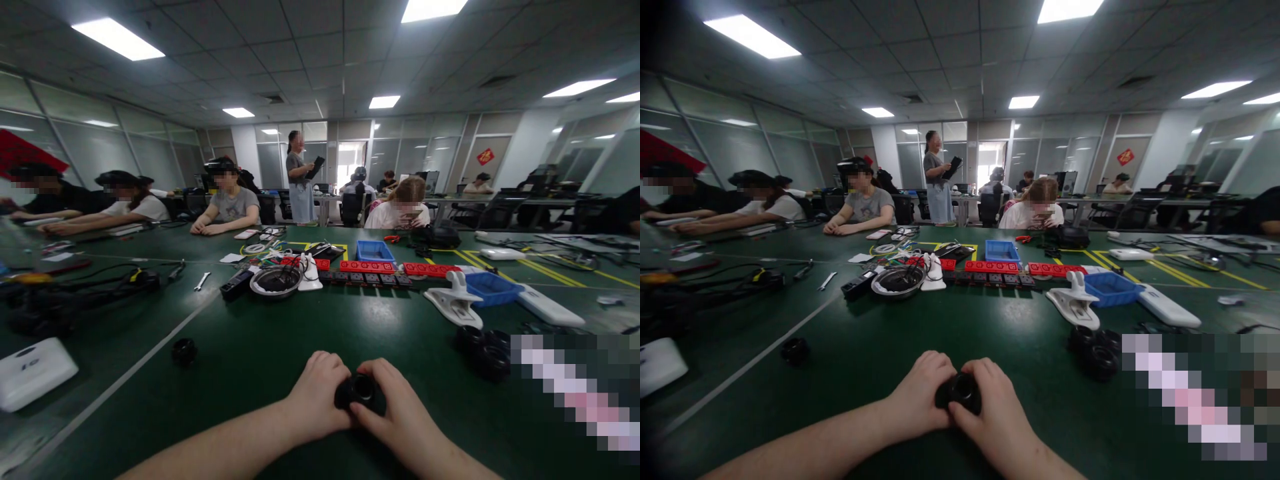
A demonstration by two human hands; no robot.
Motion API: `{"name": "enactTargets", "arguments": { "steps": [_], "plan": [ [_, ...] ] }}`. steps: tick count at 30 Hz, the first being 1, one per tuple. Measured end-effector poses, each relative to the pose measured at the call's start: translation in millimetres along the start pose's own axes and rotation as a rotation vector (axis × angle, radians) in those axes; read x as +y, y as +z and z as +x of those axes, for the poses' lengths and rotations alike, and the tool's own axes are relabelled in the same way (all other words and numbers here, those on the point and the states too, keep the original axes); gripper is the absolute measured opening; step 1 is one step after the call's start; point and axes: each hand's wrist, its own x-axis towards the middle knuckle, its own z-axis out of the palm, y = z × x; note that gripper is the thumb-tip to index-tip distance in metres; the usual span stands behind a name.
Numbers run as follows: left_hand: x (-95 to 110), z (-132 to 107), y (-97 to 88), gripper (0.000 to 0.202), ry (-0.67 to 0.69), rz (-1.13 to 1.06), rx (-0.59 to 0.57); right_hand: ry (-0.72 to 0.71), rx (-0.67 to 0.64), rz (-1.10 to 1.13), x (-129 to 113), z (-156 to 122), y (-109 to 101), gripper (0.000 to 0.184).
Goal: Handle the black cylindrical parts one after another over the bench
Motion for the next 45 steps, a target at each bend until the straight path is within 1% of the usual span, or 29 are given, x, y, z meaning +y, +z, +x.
{"name": "enactTargets", "arguments": {
  "steps": [3,6,10,14,16,19,20,22,24,26,28,31,34,36,37,41,42,45],
  "plan": [
    [-10.1,3.3,0.2,0.04,0.034,-0.066,-0.016,-0.042,-0.067,0.076,2.9,2.6,-7.0,0.029],
    [-17.9,6.6,-0.1,0.046,0.053,-0.116,-0.045,-0.086,-0.168,0.162,6.6,6.9,-14.0,0.034],
    [-25.4,11.0,-1.5,0.047,0.114,-0.174,-0.101,-0.14,-0.29,0.29,10.9,13.1,-22.8,0.039],
    [-29.1,13.0,-1.8,0.04,0.177,-0.165,-0.131,-0.168,-0.36,0.341,11.6,16.4,-28.6,0.039],
    [-29.6,12.5,-1.7,0.039,0.209,-0.161,-0.133,-0.163,-0.369,0.332,11.6,16.3,-29.0,0.039],
    [-28.2,10.4,-2.5,0.051,0.226,-0.167,-0.134,-0.146,-0.369,0.3,14.2,13.6,-25.7,0.043],
    [-27.2,9.5,-3.1,0.058,0.224,-0.171,-0.132,-0.133,-0.36,0.29,15.9,12.1,-23.7,0.048],
    [-24.7,7.6,-4.4,0.07,0.213,-0.182,-0.13,-0.098,-0.328,0.282,20.4,8.7,-19.5,0.065],
    [-22.1,5.8,-5.0,0.076,0.185,-0.196,-0.122,-0.066,-0.284,0.296,24.7,5.8,-15.7,0.082],
    [-19.7,4.0,-4.2,0.078,0.13,-0.196,-0.099,-0.045,-0.224,0.304,27.9,4.4,-12.8,0.087],
    [-16.7,2.0,-2.0,0.078,0.066,-0.177,-0.063,-0.009,-0.146,0.282,29.2,4.2,-10.4,0.082],
    [-9.6,-0.9,2.4,0.077,-0.014,-0.141,-0.021,0.05,-0.04,0.231,27.4,4.5,-5.6,0.069],
    [-0.1,-2.6,6.4,0.076,-0.103,-0.109,0.009,0.093,0.014,0.174,22.1,3.6,1.1,0.049],
    [5.1,-2.3,8.5,0.075,-0.146,-0.092,0.035,0.13,0.027,0.139,17.9,2.3,5.3,0.04],
    [6.9,-1.8,9.3,0.07,-0.153,-0.083,0.044,0.143,0.03,0.129,16.1,1.6,7.0,0.038],
    [9.2,1.2,9.4,0.037,-0.141,-0.057,0.042,0.143,0.028,0.109,12.3,0.0,10.5,0.034],
    [9.0,1.9,8.8,0.031,-0.141,-0.059,0.04,0.139,0.03,0.107,12.1,-0.1,10.7,0.032],
    [7.7,3.3,6.2,0.026,-0.135,-0.087,0.042,0.112,0.034,0.114,12.5,-0.5,9.5,0.027]
  ]
}}
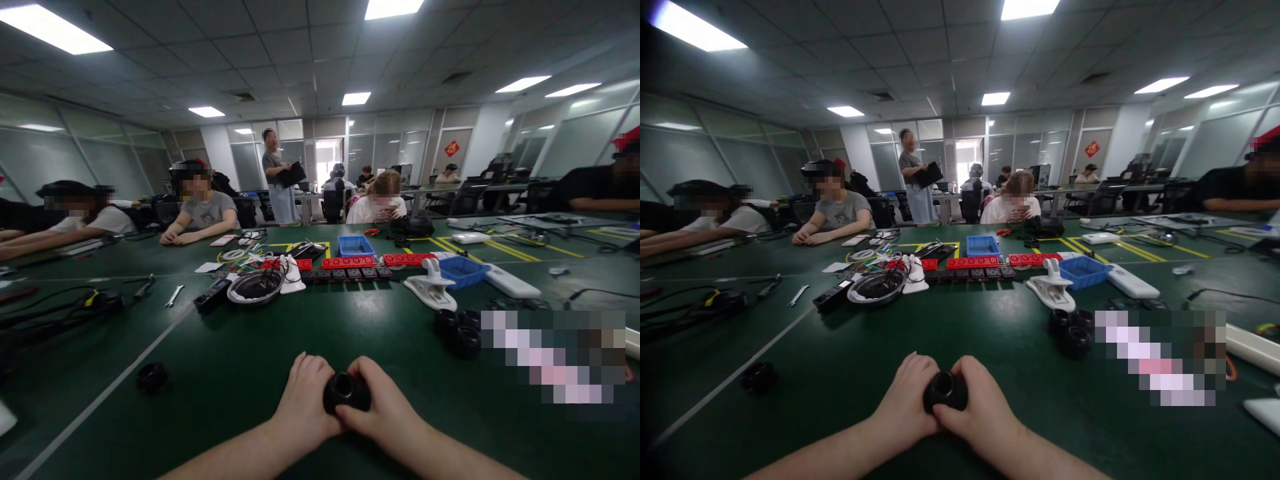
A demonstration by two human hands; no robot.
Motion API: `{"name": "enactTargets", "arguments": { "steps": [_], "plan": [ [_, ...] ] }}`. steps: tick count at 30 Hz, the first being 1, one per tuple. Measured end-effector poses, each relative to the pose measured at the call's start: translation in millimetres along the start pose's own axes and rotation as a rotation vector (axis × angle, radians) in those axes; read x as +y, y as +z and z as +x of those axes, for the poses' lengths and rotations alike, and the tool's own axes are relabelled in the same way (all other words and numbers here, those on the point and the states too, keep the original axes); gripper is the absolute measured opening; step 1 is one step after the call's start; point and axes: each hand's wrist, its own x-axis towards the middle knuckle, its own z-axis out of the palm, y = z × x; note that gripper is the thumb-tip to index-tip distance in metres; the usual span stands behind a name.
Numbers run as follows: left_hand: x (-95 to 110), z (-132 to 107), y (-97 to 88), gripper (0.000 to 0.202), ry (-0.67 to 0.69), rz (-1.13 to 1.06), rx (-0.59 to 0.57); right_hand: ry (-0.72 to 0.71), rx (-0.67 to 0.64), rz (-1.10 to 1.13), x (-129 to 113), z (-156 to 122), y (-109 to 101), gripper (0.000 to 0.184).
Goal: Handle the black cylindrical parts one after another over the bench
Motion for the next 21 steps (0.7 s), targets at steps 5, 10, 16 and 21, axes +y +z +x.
{"name": "enactTargets", "arguments": {
  "steps": [5,10,16,21],
  "plan": [
    [-5.5,3.5,-6.3,0.033,0.077,-0.086,-0.071,-0.111,-0.067,0.038,0.7,2.7,-10.8,0.026],
    [-15.5,7.6,-10.4,0.046,0.142,-0.168,-0.16,-0.215,-0.223,0.147,3.7,9.9,-23.8,0.032],
    [-19.1,7.1,-16.8,0.073,0.181,-0.14,-0.246,-0.256,-0.314,0.274,14.4,9.7,-23.5,0.063],
    [-24.7,5.9,-23.3,0.086,0.13,-0.215,-0.182,-0.192,-0.36,0.194,17.2,10.8,-31.7,0.072]
  ]
}}
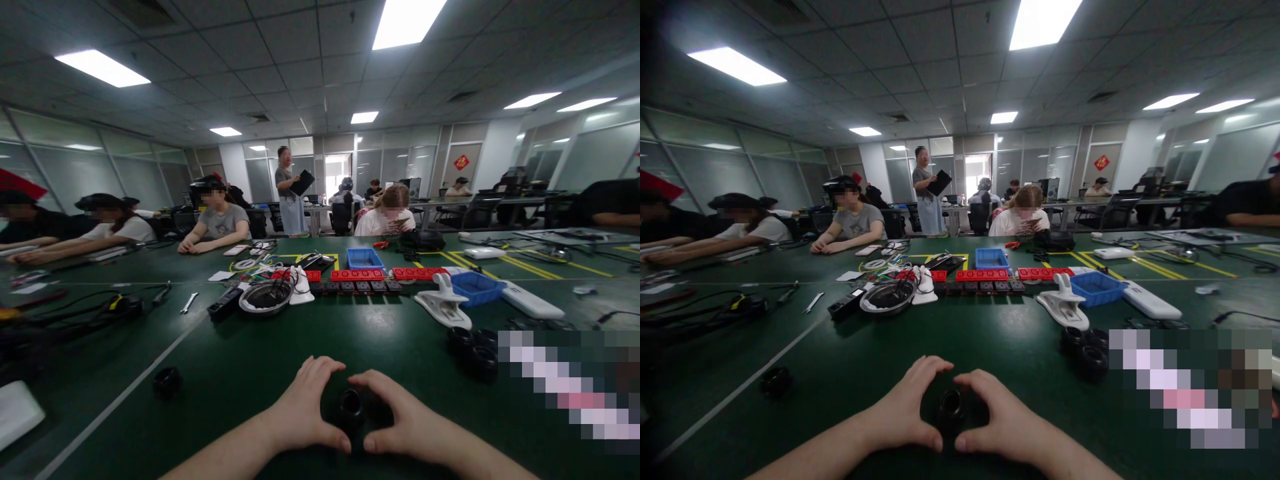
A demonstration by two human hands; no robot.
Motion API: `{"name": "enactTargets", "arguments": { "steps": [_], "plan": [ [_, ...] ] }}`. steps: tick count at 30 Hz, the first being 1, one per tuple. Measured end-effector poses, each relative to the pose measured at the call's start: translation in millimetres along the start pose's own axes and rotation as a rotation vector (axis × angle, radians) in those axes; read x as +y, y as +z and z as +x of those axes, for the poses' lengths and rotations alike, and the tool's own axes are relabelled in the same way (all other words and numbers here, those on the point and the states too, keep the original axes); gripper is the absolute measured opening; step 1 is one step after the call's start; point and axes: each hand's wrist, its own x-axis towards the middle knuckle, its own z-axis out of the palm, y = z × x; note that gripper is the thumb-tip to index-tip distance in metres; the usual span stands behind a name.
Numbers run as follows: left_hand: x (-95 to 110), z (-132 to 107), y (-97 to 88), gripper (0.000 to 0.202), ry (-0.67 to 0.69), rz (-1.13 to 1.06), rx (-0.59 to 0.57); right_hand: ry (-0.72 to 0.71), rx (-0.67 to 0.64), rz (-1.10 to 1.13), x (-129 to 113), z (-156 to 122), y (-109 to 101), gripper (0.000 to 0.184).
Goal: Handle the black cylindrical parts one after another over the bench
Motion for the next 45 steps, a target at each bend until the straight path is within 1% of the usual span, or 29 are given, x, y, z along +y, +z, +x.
{"name": "enactTargets", "arguments": {
  "steps": [3,6,9,13,16,18,22,24,26,28,30,32,33,35,36,40,45],
  "plan": [
    [-3.6,-0.3,-0.9,0.078,0.049,-0.14,0.01,0.056,-0.06,-0.113,-5.3,0.4,-6.6,0.064],
    [-3.8,0.7,-0.5,0.065,0.096,-0.211,-0.009,0.081,-0.082,-0.165,-10.7,1.5,-7.8,0.058],
    [-1.8,2.3,-0.3,0.058,0.108,-0.229,-0.015,0.083,-0.078,-0.208,-12.3,2.9,-5.1,0.048],
    [-0.5,3.2,0.5,0.05,0.088,-0.246,-0.014,0.107,-0.043,-0.25,-9.0,5.4,-0.7,0.035],
    [0.3,3.2,1.8,0.046,0.085,-0.248,-0.008,0.123,-0.01,-0.258,-5.5,7.1,1.5,0.029],
    [2.1,3.5,2.6,0.045,0.052,-0.228,-0.006,0.143,0.008,-0.264,-3.5,7.7,3.1,0.028],
    [9.8,3.7,4.8,0.042,-0.074,-0.19,0.009,0.203,0.07,-0.3,-2.1,8.4,11.0,0.025],
    [14.3,3.2,7.0,0.04,-0.136,-0.18,0.043,0.246,0.125,-0.34,-3.3,9.1,17.9,0.025],
    [17.8,2.3,10.2,0.037,-0.2,-0.161,0.093,0.283,0.195,-0.428,-5.9,9.8,25.1,0.024],
    [19.3,1.6,13.9,0.034,-0.251,-0.123,0.149,0.295,0.245,-0.543,-9.0,10.3,30.7,0.022],
    [18.5,1.4,16.8,0.032,-0.271,-0.087,0.186,0.291,0.265,-0.619,-11.3,10.1,33.5,0.021],
    [16.0,2.0,18.0,0.032,-0.262,-0.08,0.186,0.261,0.269,-0.604,-11.9,9.5,33.6,0.024],
    [14.5,2.5,17.8,0.032,-0.25,-0.089,0.174,0.231,0.263,-0.565,-11.5,9.3,32.8,0.03],
    [11.6,3.4,16.2,0.032,-0.212,-0.111,0.145,0.16,0.233,-0.474,-9.8,9.1,29.8,0.042],
    [10.5,3.8,15.0,0.032,-0.186,-0.119,0.134,0.135,0.208,-0.436,-8.7,9.1,27.8,0.043],
    [9.5,3.3,10.8,0.034,-0.087,-0.131,0.091,0.135,0.121,-0.36,-6.5,8.7,19.3,0.029],
    [9.9,-0.2,8.7,0.044,0.04,-0.189,0.012,0.167,0.059,-0.329,-8.5,5.0,12.4,0.033]
  ]
}}
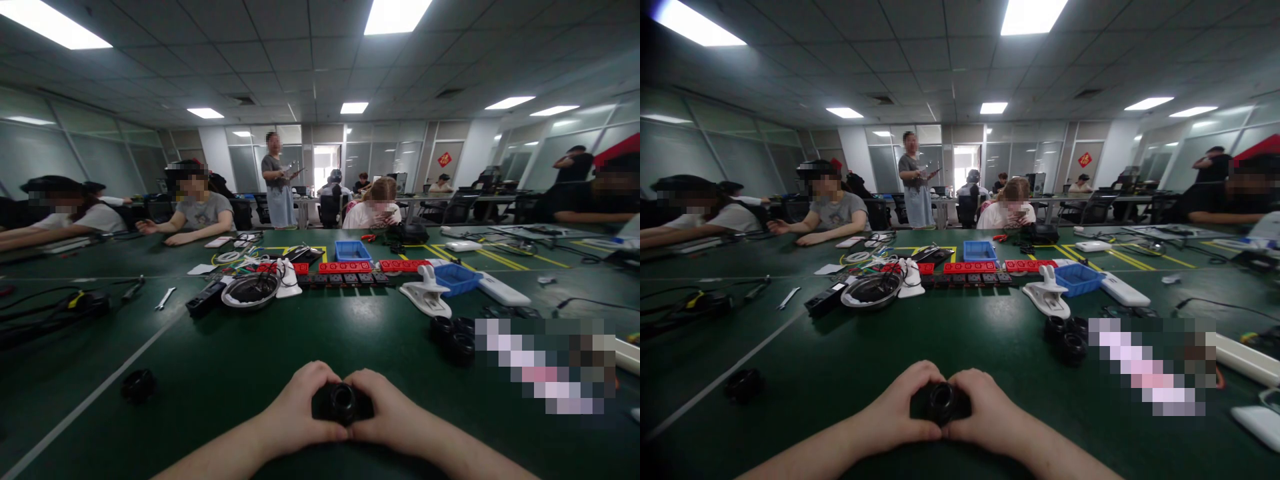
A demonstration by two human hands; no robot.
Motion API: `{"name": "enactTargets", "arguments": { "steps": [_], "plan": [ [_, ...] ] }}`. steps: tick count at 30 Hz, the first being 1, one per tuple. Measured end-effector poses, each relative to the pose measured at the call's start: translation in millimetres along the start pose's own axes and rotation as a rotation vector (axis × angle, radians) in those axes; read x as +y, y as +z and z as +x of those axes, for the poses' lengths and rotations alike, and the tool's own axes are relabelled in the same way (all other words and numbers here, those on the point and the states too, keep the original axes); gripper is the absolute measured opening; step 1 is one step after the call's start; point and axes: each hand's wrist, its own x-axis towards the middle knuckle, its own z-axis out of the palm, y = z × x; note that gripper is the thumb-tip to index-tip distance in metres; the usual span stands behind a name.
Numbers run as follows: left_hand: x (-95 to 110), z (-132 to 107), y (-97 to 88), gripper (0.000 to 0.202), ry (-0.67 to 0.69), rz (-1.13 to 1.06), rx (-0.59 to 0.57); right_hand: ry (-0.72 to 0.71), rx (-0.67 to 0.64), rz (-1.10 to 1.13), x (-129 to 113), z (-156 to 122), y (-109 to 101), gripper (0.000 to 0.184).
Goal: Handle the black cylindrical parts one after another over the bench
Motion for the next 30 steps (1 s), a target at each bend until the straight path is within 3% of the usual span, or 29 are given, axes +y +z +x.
{"name": "enactTargets", "arguments": {
  "steps": [5,10,15,20,25,30],
  "plan": [
    [-5.2,-0.1,-1.7,0.055,0.056,-0.134,0.021,-0.051,-0.063,0.088,0.0,-1.9,-9.7,0.052],
    [-10.9,3.0,-2.0,0.042,0.052,-0.152,0.005,-0.038,-0.125,0.054,0.7,1.2,-15.2,0.031],
    [-11.7,3.9,2.4,0.044,-0.021,-0.115,0.048,0.078,-0.077,0.064,5.4,4.0,-5.4,0.036],
    [1.6,2.1,7.5,0.042,-0.174,0.015,0.119,0.155,0.058,-0.036,3.5,6.2,12.0,0.038],
    [15.0,1.7,10.5,0.038,-0.26,0.116,0.196,0.121,0.21,-0.234,-4.8,5.0,21.5,0.024],
    [4.9,3.4,11.0,0.039,-0.197,0.06,0.183,0.037,0.139,-0.131,-4.2,3.9,16.5,0.036]
  ]
}}
